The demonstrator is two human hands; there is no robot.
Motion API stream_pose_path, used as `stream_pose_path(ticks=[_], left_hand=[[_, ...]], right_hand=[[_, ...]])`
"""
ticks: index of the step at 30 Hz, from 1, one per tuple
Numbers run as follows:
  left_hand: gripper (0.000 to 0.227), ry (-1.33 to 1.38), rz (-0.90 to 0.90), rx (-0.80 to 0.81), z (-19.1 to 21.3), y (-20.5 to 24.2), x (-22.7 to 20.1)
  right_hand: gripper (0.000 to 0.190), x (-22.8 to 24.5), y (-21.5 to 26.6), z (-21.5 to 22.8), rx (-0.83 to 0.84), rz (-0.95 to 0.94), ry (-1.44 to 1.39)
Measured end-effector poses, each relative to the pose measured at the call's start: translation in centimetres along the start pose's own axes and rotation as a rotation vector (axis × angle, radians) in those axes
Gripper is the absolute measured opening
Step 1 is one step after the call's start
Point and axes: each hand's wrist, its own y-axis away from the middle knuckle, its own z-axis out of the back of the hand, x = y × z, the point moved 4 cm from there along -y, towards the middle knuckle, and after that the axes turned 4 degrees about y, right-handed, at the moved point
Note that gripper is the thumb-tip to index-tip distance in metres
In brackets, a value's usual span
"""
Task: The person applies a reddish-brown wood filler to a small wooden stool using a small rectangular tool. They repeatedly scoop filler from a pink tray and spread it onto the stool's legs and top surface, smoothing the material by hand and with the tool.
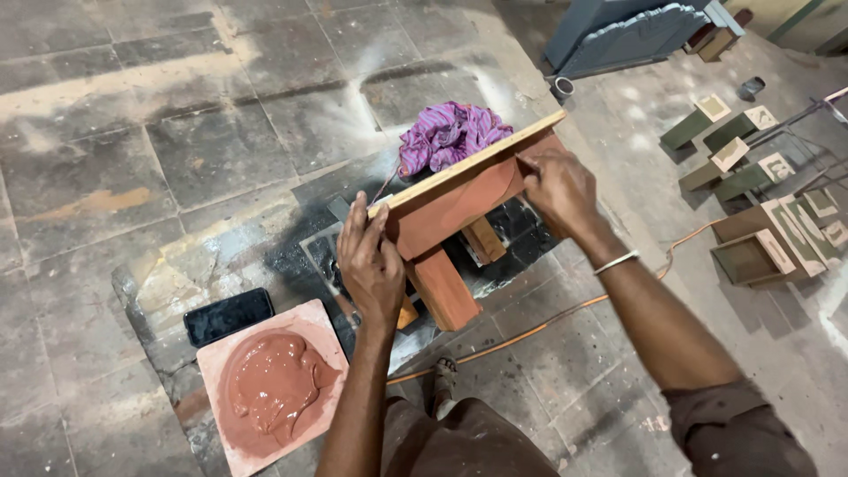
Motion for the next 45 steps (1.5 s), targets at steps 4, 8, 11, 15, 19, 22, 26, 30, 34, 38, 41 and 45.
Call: stream_pose_path(ticks=[4, 8, 11, 15, 19, 22, 26, 30, 34, 38, 41, 45], left_hand=[[0.049, 0.048, 0.027, -0.036, -0.3, 0.3, 0.2], [0.054, 0.205, 0.103, -0.088, -1.4, 1.1, 0.1], [0.055, 0.174, 0.086, -0.111, -1.7, 1.0, 0.1], [0.056, 0.192, 0.083, -0.067, -1.4, 1.1, 0.2], [0.058, 0.167, 0.079, -0.007, -0.8, 0.9, 0.5], [0.058, 0.142, 0.104, 0.015, -1.1, 1.0, 1.0], [0.061, 0.093, 0.099, 0.014, -1.4, 1.4, 1.3], [0.060, 0.077, 0.104, 0.036, -1.1, 1.2, 1.4], [0.059, 0.072, 0.123, 0.072, -0.8, 1.0, 1.3], [0.059, 0.149, 0.144, 0.035, -0.8, 0.9, 1.0], [0.054, 0.141, 0.156, -0.011, -1.4, 1.0, 0.0], [0.062, 0.088, 0.116, -0.039, -1.8, 1.7, -1.1]], right_hand=[[0.031, 3.2, 0.3, -0.4, -0.155, 0.191, -0.312], [0.028, 9.6, 4.5, 0.0, -0.193, 0.410, -0.381], [0.040, 9.8, 6.4, -0.6, 0.049, 0.533, -0.160], [0.035, 1.0, 3.5, 0.4, -0.082, 0.187, -0.232], [0.027, -0.5, 3.5, -0.5, -0.095, 0.030, -0.280], [0.038, 4.3, 7.4, -0.4, -0.181, 0.287, -0.182], [0.035, 3.6, 7.7, 0.2, -0.126, 0.395, -0.062], [0.032, -4.4, -0.1, 0.0, -0.080, 0.022, -0.020], [0.032, -5.2, -2.1, -1.5, 0.104, -0.326, -0.070], [0.027, 1.3, 1.2, -2.2, 0.112, -0.134, -0.148], [0.032, 8.5, 6.7, 0.0, -0.223, 0.471, -0.334], [0.014, 6.5, 6.2, 2.5, -0.265, 0.449, -0.300]])
